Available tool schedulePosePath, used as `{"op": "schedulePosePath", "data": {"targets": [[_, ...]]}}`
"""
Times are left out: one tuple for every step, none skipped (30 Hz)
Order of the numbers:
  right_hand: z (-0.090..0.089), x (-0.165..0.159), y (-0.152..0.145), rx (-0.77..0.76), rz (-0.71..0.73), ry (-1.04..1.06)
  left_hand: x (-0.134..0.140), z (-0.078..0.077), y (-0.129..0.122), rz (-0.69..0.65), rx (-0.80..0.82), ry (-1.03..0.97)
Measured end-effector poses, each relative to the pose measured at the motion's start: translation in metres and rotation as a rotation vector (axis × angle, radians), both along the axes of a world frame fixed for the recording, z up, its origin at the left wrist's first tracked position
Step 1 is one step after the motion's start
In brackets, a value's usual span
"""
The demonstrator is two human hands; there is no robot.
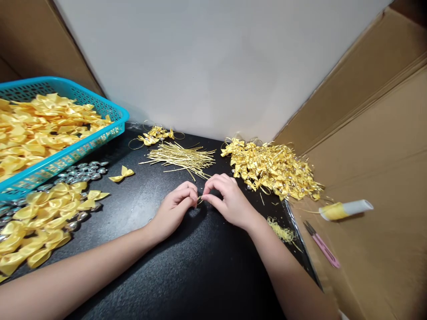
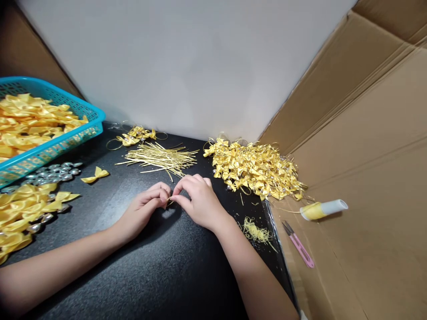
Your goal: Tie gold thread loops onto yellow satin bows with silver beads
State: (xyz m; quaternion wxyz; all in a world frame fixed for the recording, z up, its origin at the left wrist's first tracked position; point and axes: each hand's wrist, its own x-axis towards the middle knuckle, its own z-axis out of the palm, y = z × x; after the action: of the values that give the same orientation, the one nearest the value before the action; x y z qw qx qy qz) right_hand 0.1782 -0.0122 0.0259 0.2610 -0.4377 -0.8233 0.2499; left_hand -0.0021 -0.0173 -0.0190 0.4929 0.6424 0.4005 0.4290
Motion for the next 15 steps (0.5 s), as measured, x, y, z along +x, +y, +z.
{"op": "schedulePosePath", "data": {"targets": [[0.0005,0.0001,-0.0001,-0.002,0.0,0.0,0.0,-0.0002,-0.0002,-0.01,-0.005,0.001],[0.0007,0.0,-0.0003,-0.004,0.0,0.001,0.0001,-0.0005,-0.0003,-0.017,-0.01,0.002],[0.0007,-0.0003,-0.0004,-0.008,0.001,0.002,0.0002,-0.0009,-0.0005,-0.024,-0.014,0.003],[0.0004,-0.0008,-0.0006,-0.012,0.002,0.004,0.0004,-0.0012,-0.0006,-0.031,-0.018,0.002],[-0.0003,-0.0015,-0.0008,-0.016,0.002,0.007,0.0006,-0.0016,-0.0008,-0.038,-0.022,-0.001],[-0.0012,-0.0023,-0.001,-0.02,0.001,0.01,0.0008,-0.0019,-0.0008,-0.047,-0.025,-0.004],[-0.0024,-0.0033,-0.0011,-0.023,-0.001,0.013,0.001,-0.0021,-0.0009,-0.057,-0.027,-0.006],[-0.0037,-0.0042,-0.0012,-0.027,-0.002,0.015,0.0012,-0.0023,-0.0008,-0.065,-0.029,-0.009],[-0.005,-0.0051,-0.0012,-0.03,-0.004,0.019,0.0013,-0.0023,-0.0007,-0.07,-0.03,-0.012],[-0.0061,-0.0058,-0.0011,-0.03,-0.009,0.024,0.0013,-0.0023,-0.0004,-0.071,-0.03,-0.015],[-0.0068,-0.0062,-0.001,-0.025,-0.018,0.034,0.0013,-0.0023,-0.0002,-0.07,-0.028,-0.019],[-0.007,-0.0062,-0.0009,-0.014,-0.034,0.053,0.0012,-0.0023,0.0001,-0.065,-0.026,-0.023],[-0.0068,-0.0059,-0.0008,0.006,-0.056,0.08,0.0011,-0.0023,0.0004,-0.057,-0.022,-0.032],[-0.0061,-0.0053,-0.0007,0.03,-0.079,0.112,0.001,-0.0025,0.0006,-0.05,-0.02,-0.04],[-0.0051,-0.0044,-0.0008,0.056,-0.101,0.143,0.0009,-0.0028,0.0009,-0.044,-0.018,-0.049]]}}
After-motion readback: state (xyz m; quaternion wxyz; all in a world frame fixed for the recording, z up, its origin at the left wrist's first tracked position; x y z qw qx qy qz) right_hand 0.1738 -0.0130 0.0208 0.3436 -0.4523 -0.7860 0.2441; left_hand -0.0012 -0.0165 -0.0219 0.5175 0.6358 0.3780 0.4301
